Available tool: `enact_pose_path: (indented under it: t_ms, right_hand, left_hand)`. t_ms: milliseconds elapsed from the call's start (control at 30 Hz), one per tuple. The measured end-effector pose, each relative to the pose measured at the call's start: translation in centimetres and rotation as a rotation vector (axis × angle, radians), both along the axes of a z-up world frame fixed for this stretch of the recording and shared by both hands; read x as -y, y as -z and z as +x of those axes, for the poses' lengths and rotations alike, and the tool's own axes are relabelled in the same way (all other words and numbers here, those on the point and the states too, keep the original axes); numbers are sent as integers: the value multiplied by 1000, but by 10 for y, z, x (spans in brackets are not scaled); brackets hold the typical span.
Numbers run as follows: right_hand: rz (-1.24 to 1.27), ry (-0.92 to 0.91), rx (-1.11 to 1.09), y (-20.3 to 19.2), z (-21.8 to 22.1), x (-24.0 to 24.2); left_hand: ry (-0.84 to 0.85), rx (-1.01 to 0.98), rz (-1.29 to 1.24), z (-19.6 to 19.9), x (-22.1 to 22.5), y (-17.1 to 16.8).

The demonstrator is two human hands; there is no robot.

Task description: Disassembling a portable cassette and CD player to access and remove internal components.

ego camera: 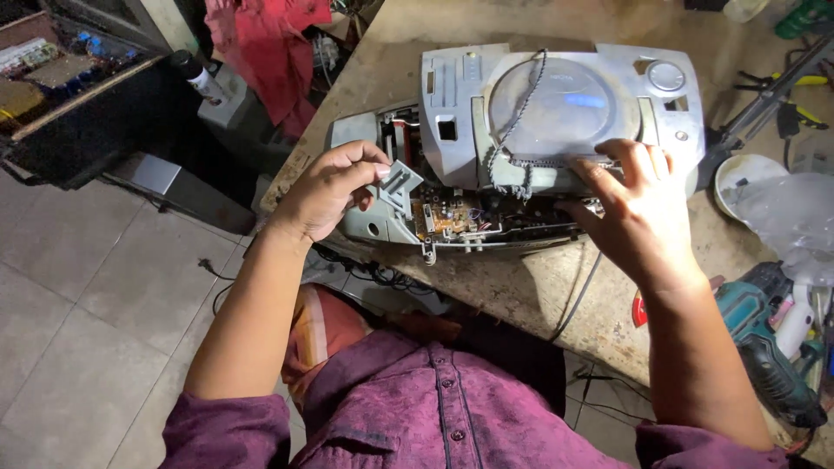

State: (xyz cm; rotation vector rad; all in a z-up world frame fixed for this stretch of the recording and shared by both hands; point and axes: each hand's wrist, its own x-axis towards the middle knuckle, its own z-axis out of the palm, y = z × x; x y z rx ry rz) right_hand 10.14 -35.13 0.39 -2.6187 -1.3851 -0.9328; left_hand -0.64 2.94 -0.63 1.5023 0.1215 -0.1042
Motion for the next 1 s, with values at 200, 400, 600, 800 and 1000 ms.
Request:
enact_pose_path:
  t_ms: [200, 400, 600, 800, 1000]
  right_hand:
    - [-29, -26, 115, 1, 11, 3]
    - [-47, 41, 162, -7, 10, 2]
    - [17, -6, 72, -39, 20, -10]
    - [-4, -49, -14, -45, 80, 20]
    - [-14, -126, -168, -73, 97, -5]
  left_hand:
    - [-76, -42, -47, -2, 0, 3]
    - [-86, -10, -87, -1, -3, 11]
    - [-118, 3, -126, -2, -4, 13]
    - [-122, 62, -160, -3, -3, 21]
    - [-148, 126, -201, -3, -3, 31]
